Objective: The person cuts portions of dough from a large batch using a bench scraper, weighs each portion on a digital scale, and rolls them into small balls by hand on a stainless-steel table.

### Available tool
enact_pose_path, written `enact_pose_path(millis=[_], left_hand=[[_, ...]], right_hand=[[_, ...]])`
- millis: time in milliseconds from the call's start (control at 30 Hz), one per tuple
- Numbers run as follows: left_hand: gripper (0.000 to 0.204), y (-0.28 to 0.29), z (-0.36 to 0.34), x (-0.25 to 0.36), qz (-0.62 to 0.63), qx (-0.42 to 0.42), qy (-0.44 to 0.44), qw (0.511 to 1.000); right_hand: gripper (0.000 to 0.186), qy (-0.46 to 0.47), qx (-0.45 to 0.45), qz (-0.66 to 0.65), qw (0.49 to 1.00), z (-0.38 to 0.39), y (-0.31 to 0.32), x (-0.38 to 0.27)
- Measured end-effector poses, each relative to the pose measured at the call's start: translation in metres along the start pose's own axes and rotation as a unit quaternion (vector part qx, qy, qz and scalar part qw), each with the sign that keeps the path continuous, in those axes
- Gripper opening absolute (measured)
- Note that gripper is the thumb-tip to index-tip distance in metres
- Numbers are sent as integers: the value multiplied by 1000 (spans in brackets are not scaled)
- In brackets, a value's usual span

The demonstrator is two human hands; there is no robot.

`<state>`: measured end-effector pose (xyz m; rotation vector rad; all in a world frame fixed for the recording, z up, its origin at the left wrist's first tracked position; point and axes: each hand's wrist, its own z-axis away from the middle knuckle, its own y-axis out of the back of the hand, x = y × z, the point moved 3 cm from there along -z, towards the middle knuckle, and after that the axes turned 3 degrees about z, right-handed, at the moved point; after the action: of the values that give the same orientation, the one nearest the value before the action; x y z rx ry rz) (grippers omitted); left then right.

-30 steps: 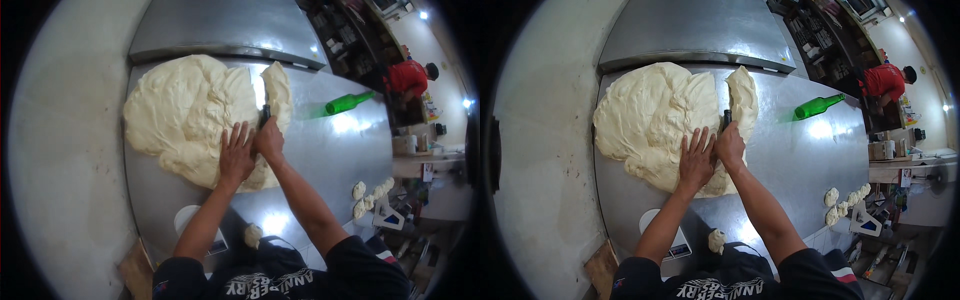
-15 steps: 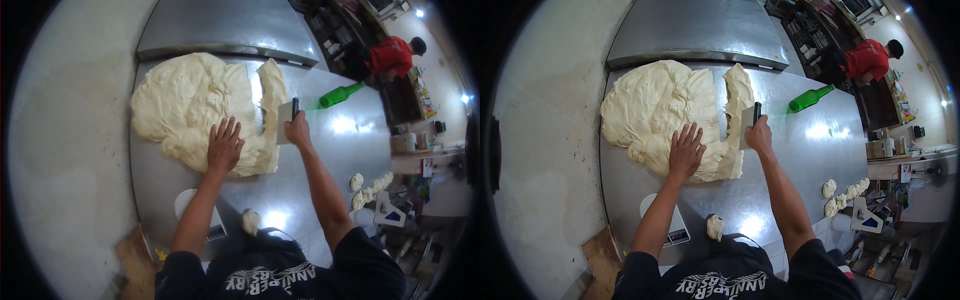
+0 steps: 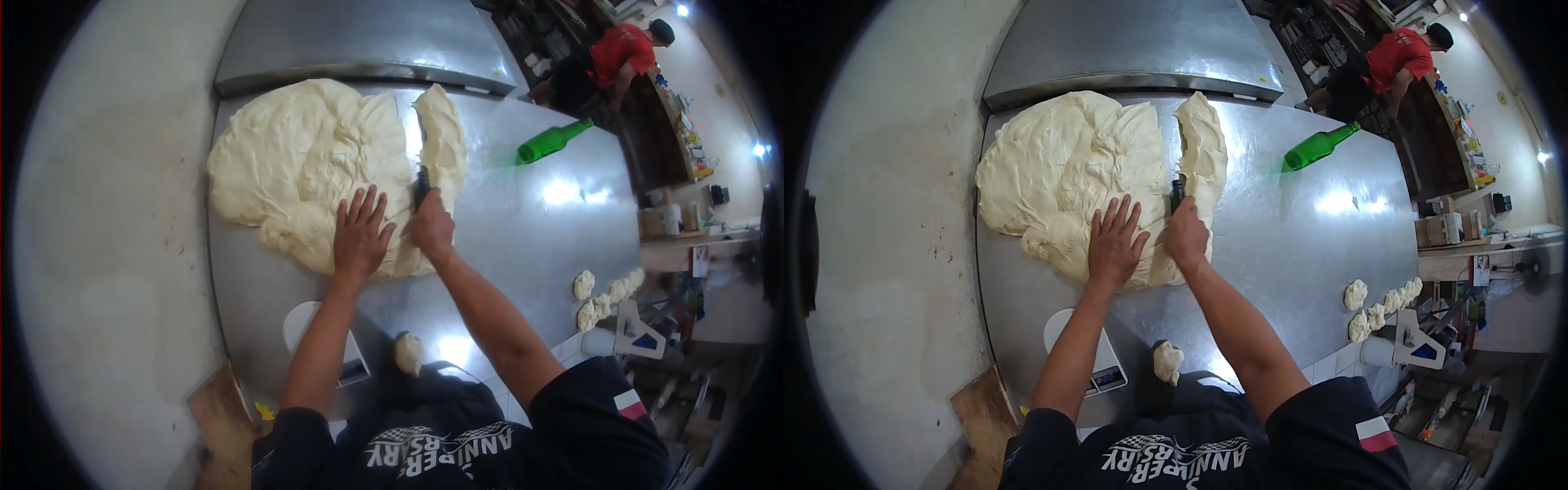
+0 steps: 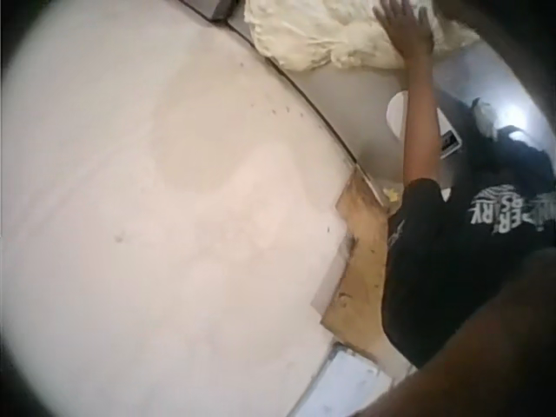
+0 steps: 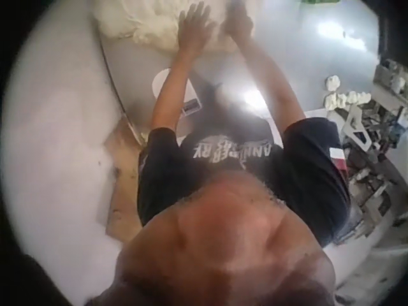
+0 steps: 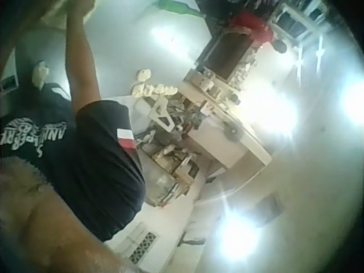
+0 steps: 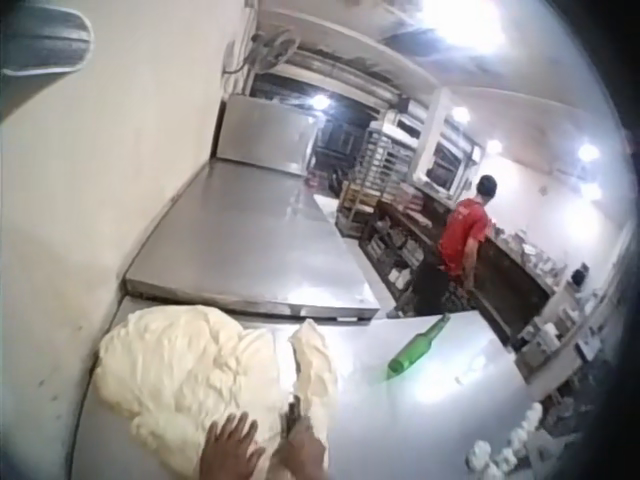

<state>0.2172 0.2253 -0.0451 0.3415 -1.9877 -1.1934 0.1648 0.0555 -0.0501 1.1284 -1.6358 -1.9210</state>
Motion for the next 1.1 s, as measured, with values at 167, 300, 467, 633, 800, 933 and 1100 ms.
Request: enact_pose_path(millis=[167,300,467,633,800,933,1100], left_hand=[[57,5,16,-10,-2,8,-15,1000],[58,-1,25,-10,-12,31,-12,999],[58,-7,22,-2,-45,33,11,998],[58,-9,23,0,-48,26,12,998],[59,-12,25,3,-56,24,18,998],[59,-6,28,-1,-36,10,20,999],[56,-10,41,17,-12,52,65,996]], right_hand=[[38,-46,-10,28,998,-24,37,56],[43,-64,-22,18,998,-12,77,73],[44,-33,-33,-13,999,75,60,59],[43,7,-58,-20,998,128,31,34],[43,55,-45,10,997,77,15,32],[49,63,-59,31,996,33,20,50],[55,-58,-178,-184,965,-8,71,141]])
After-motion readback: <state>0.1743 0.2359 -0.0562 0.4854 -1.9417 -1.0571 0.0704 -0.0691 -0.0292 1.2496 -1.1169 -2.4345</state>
